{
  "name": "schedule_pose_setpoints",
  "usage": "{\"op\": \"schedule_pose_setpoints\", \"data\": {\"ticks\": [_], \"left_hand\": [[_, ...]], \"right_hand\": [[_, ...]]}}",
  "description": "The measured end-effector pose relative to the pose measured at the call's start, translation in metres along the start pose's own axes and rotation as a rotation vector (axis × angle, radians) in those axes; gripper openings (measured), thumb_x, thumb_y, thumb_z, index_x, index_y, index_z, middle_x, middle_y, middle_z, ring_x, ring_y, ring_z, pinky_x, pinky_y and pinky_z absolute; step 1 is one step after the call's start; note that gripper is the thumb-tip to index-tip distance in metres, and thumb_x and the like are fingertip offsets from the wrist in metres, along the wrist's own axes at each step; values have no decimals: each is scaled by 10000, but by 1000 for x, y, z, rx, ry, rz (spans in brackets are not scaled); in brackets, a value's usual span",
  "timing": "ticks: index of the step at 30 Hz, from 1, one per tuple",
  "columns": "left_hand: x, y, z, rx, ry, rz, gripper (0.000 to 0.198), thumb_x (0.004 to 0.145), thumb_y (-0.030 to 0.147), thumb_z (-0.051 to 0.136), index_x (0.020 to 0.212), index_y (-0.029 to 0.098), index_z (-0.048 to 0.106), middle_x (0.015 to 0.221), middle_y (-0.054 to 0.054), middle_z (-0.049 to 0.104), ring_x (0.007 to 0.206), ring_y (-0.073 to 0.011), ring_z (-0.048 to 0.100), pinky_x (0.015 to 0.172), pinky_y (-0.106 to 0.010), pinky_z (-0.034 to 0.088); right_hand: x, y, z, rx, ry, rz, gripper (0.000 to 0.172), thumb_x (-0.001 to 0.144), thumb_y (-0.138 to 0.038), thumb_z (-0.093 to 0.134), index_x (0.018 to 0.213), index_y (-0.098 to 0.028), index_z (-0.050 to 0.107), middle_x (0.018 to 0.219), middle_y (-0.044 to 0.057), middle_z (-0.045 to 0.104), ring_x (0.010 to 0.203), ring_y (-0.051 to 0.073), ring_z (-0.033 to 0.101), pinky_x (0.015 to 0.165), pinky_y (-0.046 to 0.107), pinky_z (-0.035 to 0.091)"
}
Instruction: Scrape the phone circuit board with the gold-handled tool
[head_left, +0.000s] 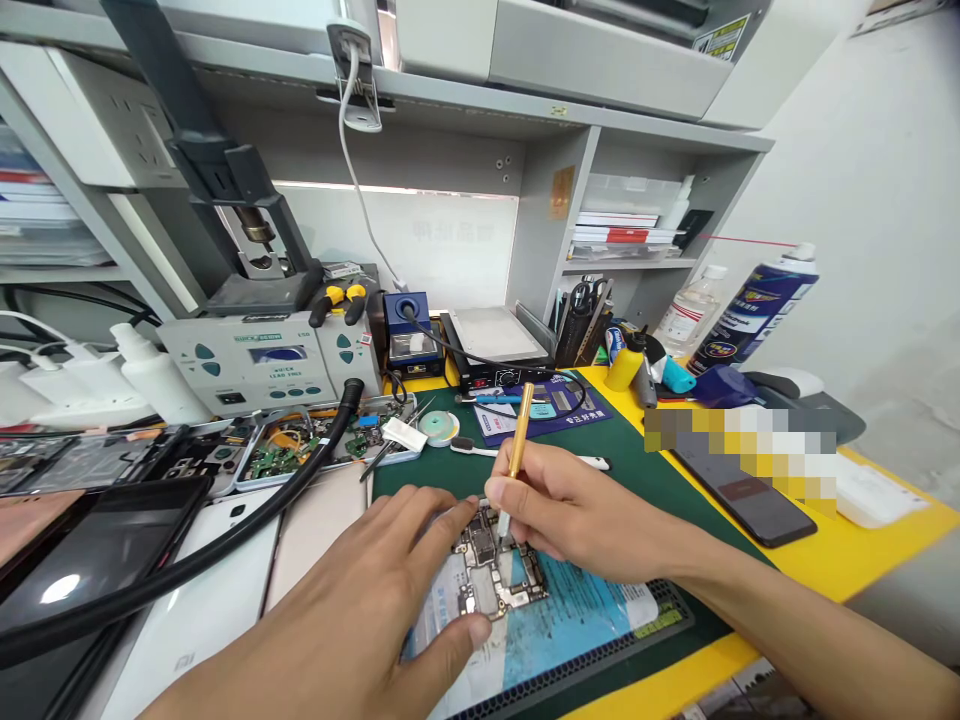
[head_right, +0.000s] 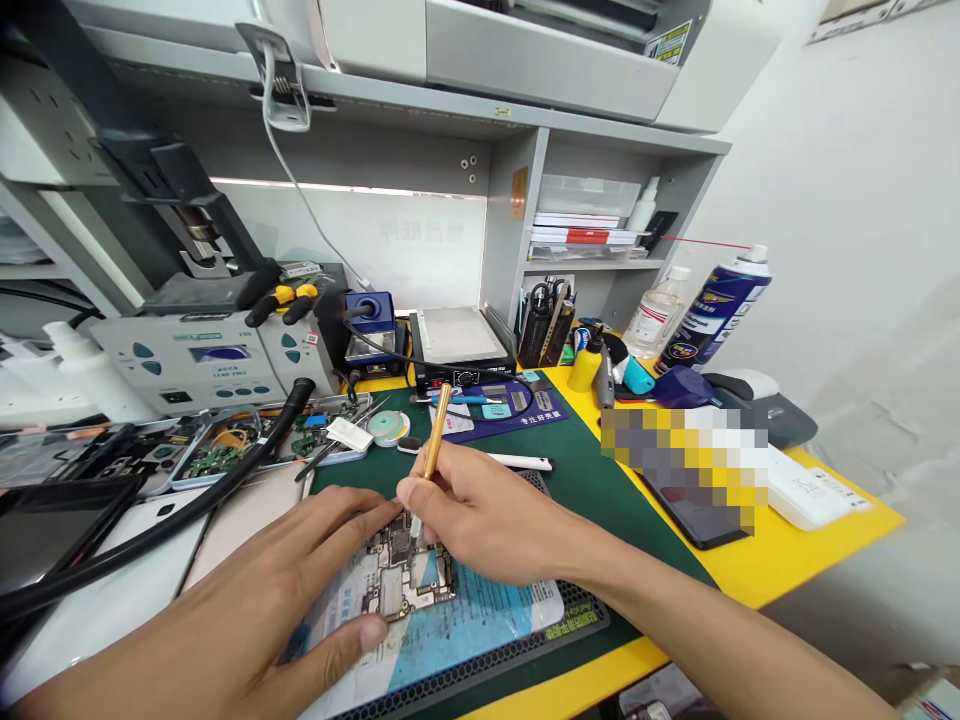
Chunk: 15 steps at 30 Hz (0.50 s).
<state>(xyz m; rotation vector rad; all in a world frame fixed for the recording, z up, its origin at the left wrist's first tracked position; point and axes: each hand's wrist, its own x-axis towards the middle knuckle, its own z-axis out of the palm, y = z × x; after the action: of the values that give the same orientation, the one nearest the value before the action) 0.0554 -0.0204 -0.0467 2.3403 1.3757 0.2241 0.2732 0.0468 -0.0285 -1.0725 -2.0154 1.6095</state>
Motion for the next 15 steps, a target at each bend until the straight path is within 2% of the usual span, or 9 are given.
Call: {"op": "schedule_pose_setpoints", "data": {"ticks": [7, 15], "left_hand": [[0, -2, 3, -2, 20, 26, 543, 975, 472, 485, 1483, 342, 345, 1423, -41, 470, 1298, -288, 491, 1080, -491, 468], [-2, -3, 2, 12, 19, 31, 520, 984, 487, 469, 1471, 343, 357, 1440, -52, 455, 1320, -300, 474, 1090, -522, 459]], "right_hand": [[1, -3, 0, -209, 42, -82, 244, 1023, -387, 513, 890, -182, 496, 721, -28, 543, 635, 116, 483, 571, 232, 386], [1, -3, -4, -192, -39, -62, 226, 1041, -368, 471, 906, -187, 469, 725, -48, 540, 511, 64, 430, 488, 196, 348]]}}
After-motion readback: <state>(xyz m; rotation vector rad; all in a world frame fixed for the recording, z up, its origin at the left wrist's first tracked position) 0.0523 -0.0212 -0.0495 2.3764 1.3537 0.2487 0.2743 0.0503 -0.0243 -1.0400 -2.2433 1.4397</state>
